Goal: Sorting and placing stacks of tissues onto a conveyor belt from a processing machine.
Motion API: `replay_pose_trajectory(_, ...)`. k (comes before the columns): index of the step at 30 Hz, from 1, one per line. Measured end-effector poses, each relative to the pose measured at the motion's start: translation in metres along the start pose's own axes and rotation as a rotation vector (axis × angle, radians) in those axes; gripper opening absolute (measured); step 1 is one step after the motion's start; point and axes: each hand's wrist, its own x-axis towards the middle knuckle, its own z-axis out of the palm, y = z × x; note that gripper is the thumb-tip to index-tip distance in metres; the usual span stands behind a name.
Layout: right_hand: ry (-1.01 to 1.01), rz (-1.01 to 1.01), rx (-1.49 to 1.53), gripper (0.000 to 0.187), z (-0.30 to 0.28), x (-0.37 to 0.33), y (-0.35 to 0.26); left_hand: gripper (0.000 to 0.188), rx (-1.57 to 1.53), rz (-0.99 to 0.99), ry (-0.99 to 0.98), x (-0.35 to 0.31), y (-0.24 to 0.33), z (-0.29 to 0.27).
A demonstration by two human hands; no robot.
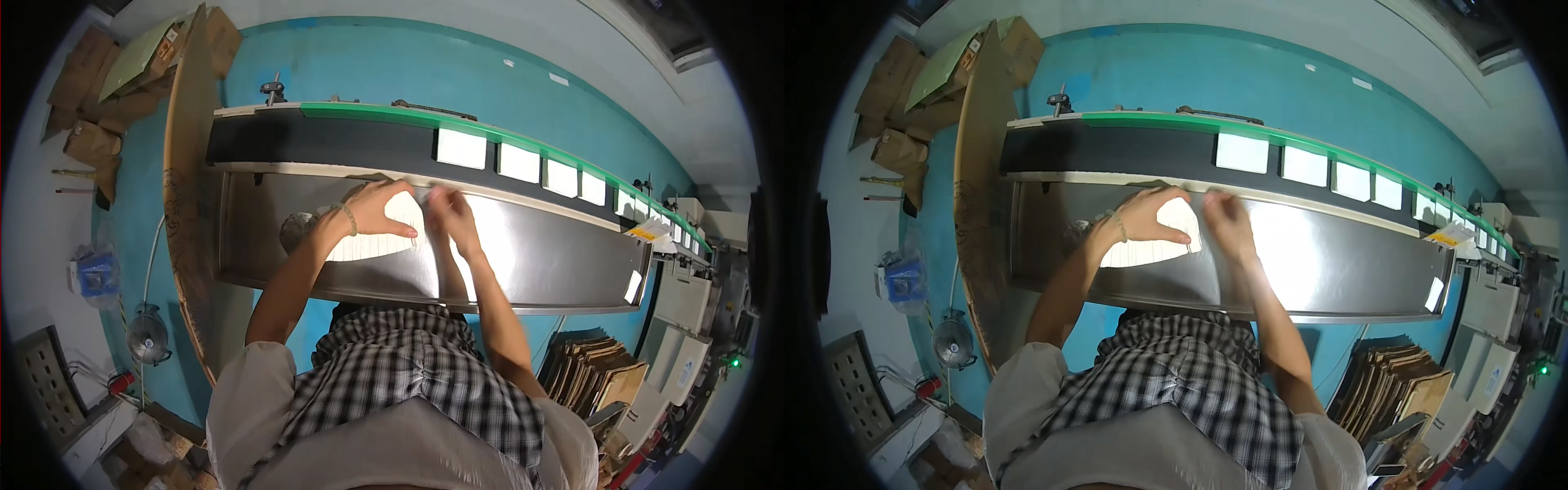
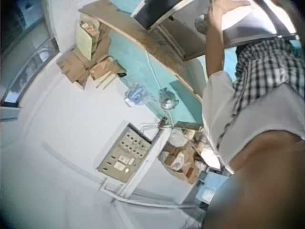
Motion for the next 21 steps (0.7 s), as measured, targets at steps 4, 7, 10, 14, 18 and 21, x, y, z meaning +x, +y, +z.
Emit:
replay_pose_trajectory(4, -0.140, 0.060, -0.090, 0.051, 0.005, -0.022, 0.017, 0.080, 0.012, 0.107, 0.049, -0.005, -0.005, 0.000)
replay_pose_trajectory(7, -0.074, 0.205, 0.229, 0.047, -0.001, -0.021, 0.013, 0.078, 0.017, 0.035, 0.021, -0.010, -0.006, -0.002)
replay_pose_trajectory(10, -0.188, 0.046, -0.294, 0.032, -0.012, -0.006, -0.001, 0.076, 0.010, 0.011, 0.010, -0.011, -0.011, -0.006)
replay_pose_trajectory(14, -0.312, -0.027, -0.487, 0.040, 0.001, 0.004, -0.018, 0.072, 0.003, 0.015, 0.043, -0.014, -0.014, -0.009)
replay_pose_trajectory(18, -0.263, 0.124, -0.364, 0.045, -0.012, 0.013, -0.004, 0.070, -0.017, 0.008, 0.024, -0.014, -0.017, -0.009)
replay_pose_trajectory(21, 0.104, 0.084, 0.226, 0.026, -0.023, 0.046, 0.006, 0.070, -0.024, 0.028, 0.038, -0.012, -0.021, -0.007)
